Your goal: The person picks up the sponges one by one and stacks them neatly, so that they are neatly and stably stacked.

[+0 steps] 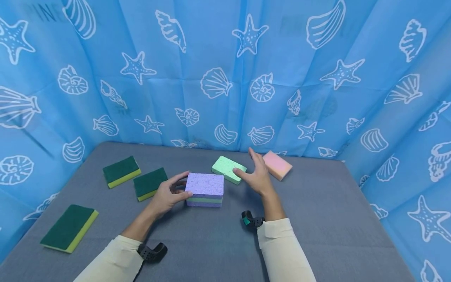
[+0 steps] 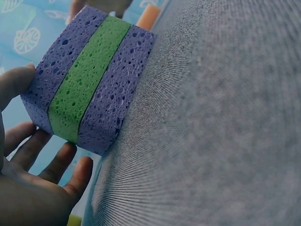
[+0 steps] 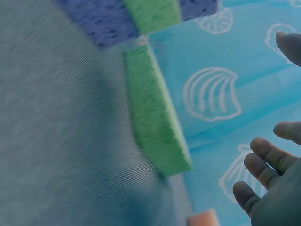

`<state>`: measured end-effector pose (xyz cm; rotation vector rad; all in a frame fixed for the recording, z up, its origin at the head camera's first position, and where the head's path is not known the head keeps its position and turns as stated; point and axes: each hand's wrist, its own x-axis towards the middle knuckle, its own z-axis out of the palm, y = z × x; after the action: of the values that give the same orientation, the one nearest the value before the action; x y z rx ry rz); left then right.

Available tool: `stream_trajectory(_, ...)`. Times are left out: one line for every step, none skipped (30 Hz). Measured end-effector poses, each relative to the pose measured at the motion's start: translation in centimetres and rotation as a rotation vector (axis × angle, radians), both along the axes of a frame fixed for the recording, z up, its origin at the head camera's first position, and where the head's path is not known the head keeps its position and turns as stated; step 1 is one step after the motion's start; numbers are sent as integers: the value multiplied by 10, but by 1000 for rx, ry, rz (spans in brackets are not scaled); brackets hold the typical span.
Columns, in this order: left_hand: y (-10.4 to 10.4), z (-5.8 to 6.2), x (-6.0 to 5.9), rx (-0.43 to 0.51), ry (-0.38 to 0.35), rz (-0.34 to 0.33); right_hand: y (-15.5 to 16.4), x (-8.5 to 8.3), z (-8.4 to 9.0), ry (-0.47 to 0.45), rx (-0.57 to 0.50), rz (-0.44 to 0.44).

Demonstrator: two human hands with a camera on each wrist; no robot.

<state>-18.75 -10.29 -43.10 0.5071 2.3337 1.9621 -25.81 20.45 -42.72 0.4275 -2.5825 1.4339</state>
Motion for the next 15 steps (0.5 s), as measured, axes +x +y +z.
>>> stream_trajectory(0,0,0,-2,-2,2,0,-1,-3,-9,11,-1)
stream_trajectory(0,0,0,-4,-3,2,0,-2,-6,-18,21,-4)
stream_trajectory(1,0,0,-1,-3,0,0,-4,-9,-24,31,-5)
stream_trajectory(1,0,0,0,-3,-1,0,-4,-12,-32,42,-9)
stream_trajectory(1,-2,-1,4,-2,-3,0,-5,-15,-43,56,-17)
stream_trajectory(0,-8,-4,9,0,-5,0,-6,-17,-54,64,-19)
stream_trajectory(0,-12,-6,13,5,-6,-1,-7,-20,-66,72,-20)
stream_trajectory(-1,-17,-9,18,11,-7,-1,-7,-22,-78,85,-20)
stream_trajectory(-2,-22,-11,23,15,-6,-1,-9,-25,-93,103,-18)
stream_trajectory(-2,-27,-13,25,19,-2,-1,-9,-27,-108,117,-14)
stream_trajectory(-3,-32,-15,27,22,2,-2,-10,-29,-121,132,-8)
stream_trajectory(-3,-34,-16,25,28,7,-2,-10,-31,-133,144,0)
stream_trajectory(-3,-34,-16,23,32,10,-2,-10,-33,-144,156,5)
stream_trajectory(-3,-34,-16,20,33,12,-2,-11,-35,-154,168,9)
stream_trajectory(-3,-34,-16,18,33,13,-2,-11,-36,-163,177,12)
